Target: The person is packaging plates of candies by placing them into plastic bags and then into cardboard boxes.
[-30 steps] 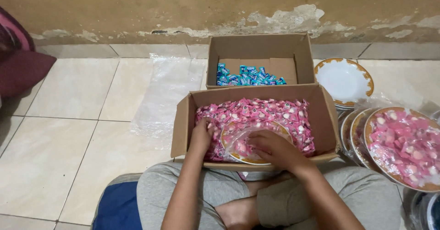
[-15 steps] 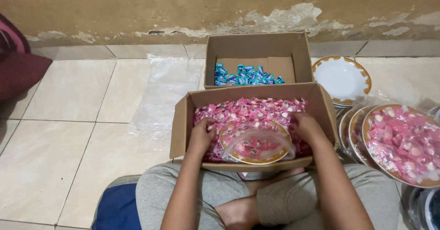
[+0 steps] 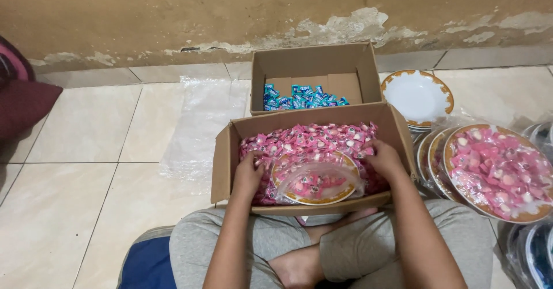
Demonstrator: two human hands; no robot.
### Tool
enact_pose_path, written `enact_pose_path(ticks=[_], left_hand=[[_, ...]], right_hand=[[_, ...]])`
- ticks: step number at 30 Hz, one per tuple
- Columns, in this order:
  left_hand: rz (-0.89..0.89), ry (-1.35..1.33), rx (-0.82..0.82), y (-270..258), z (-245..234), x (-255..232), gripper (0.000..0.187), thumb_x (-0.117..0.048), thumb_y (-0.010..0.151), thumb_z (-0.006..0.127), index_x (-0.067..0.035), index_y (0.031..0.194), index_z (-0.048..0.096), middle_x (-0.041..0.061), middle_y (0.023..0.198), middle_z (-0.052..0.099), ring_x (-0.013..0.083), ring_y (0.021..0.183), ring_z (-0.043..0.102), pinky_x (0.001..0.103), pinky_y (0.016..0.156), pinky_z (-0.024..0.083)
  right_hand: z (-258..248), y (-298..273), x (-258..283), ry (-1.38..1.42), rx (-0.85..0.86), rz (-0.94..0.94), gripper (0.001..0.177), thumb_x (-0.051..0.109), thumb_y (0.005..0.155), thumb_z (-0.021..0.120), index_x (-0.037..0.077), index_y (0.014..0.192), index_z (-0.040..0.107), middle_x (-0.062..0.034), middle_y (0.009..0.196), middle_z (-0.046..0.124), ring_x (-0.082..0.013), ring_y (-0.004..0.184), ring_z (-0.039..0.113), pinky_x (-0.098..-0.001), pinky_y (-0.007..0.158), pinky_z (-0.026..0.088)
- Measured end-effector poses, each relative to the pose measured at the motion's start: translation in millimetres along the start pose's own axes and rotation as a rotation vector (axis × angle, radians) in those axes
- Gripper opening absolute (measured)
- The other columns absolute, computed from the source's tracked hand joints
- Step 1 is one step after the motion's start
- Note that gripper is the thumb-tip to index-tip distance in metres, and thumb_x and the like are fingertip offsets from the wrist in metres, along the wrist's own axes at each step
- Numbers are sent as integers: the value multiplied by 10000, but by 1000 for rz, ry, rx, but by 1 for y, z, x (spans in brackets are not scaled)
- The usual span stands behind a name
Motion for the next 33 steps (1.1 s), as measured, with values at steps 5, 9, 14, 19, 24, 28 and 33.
enact_pose_path(ticks=[5,9,14,19,24,28,33], left_hand=[[29,5,-5,-6,-6,-13,400,-120,946,630,-197,1339,638,248,1223,703,407,1234,628,506,1037,524],[128,-30,-3,-6,-2,-19,411,-129,937,644,-225,1336,645,181,1218,705,368,1235,625,495,1059,499],[352,-214,13,-35,-5,-69,415,-49,933,634,-130,1340,654,223,1171,693,423,1211,609,528,1039,488],[761,-211,214,-74,37,-109,457,-44,855,676,-148,1300,662,77,1159,701,335,1212,535,506,1079,346],[857,59,218,-98,63,-150,544,-224,820,747,-204,1347,613,21,1311,661,312,1318,457,551,1138,204],[832,-74,115,-54,52,-128,486,-246,888,728,-214,1362,625,46,1358,639,334,1318,469,525,1142,262],[309,319,67,33,34,-6,437,-187,978,581,-180,1410,519,168,1411,509,462,1312,475,599,1028,457]], right_hand=[[-16,-20,13,677,-84,126,339,-17,850,614,94,1152,721,-229,977,707,-357,735,738,-421,530,626],[-26,-30,26,807,-102,107,451,-72,805,601,20,1243,656,-240,962,655,-308,766,688,-432,601,646],[-26,-30,27,876,-97,84,522,-97,822,600,-37,1341,588,-166,941,538,-270,782,644,-410,635,651],[-29,-21,14,709,-209,52,440,-22,775,626,79,1186,747,-140,865,621,-198,726,609,-355,603,533],[-35,-21,19,705,-216,22,437,2,771,645,102,1184,747,-89,851,614,-157,707,602,-317,614,523],[-43,-27,24,764,-258,-25,438,-29,781,647,50,1206,722,-75,840,570,-151,716,571,-298,635,509],[-51,-38,41,721,-248,5,443,-3,782,654,90,1206,743,-94,840,611,-184,735,597,-342,671,502]])
Point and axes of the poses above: each hand's wrist, its own y-axis towards the middle knuckle, its own z-axis out of the palm, x = y × z, the point moved 9 cm from there along y, towards the middle knuckle
